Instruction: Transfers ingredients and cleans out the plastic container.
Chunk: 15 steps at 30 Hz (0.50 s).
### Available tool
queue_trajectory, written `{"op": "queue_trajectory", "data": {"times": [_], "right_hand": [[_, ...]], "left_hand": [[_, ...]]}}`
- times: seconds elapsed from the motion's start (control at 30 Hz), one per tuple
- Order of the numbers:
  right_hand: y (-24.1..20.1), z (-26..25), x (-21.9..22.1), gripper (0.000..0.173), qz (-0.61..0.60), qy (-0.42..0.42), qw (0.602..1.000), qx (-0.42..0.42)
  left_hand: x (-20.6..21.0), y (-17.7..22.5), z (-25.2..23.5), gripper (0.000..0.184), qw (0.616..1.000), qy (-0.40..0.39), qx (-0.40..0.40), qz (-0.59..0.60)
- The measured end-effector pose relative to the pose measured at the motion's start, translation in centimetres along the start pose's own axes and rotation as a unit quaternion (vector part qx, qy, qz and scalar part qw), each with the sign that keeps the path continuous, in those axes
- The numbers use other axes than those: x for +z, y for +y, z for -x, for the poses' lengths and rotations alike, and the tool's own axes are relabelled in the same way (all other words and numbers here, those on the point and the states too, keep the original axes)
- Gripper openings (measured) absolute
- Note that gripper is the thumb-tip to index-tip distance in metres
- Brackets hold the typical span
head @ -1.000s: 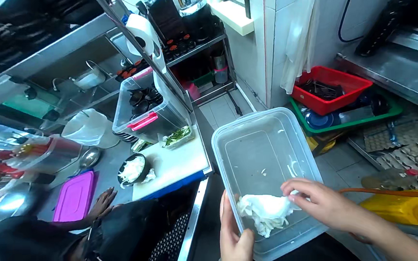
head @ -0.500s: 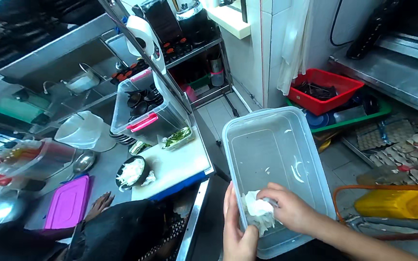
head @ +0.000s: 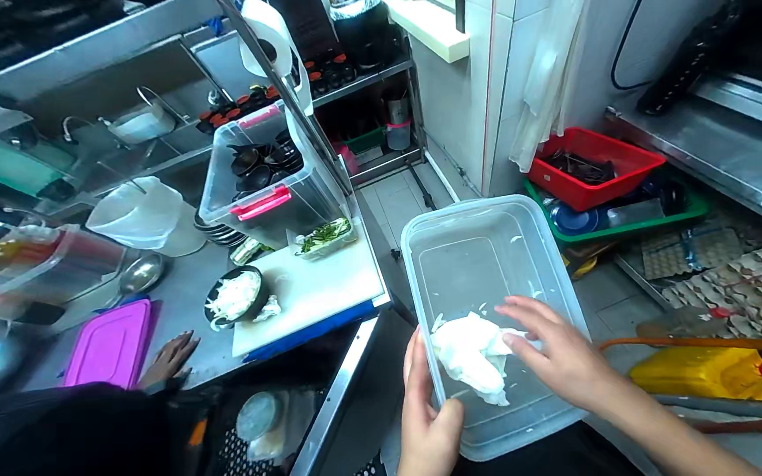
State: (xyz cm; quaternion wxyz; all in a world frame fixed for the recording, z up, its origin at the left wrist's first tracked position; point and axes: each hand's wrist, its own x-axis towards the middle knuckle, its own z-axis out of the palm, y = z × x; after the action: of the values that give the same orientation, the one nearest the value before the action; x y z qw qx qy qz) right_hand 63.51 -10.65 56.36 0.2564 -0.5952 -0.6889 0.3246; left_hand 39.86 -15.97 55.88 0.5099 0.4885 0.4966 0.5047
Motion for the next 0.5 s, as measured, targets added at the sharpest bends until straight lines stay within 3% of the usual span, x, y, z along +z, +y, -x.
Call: {"op": "queue_trajectory", "data": {"times": [0.1,0.17,0.37,0.5], "right_hand": [[-1.6,-0.3,1.3,0.07,-0.016,-0.083,0.994,0.072],[-3.0,-0.2,2.3,0.077,-0.013,-0.105,0.992,0.073],[-4.2,0.4,5.0,0.056,0.133,-0.182,0.973,-0.039],[-1.8,0.3,4.3,0.033,0.107,-0.199,0.967,-0.122]], "left_hand": [[0.1,0.0,0.0,0.089,1.0,-0.018,0.009,-0.004],[0.3,-0.1,-0.2,0.086,0.999,-0.03,0.016,-0.022],[0.3,-0.2,-0.2,0.082,0.996,-0.059,0.035,-0.059],[0.1,-0.5,0.1,0.089,0.999,-0.044,-0.015,0.0]]}}
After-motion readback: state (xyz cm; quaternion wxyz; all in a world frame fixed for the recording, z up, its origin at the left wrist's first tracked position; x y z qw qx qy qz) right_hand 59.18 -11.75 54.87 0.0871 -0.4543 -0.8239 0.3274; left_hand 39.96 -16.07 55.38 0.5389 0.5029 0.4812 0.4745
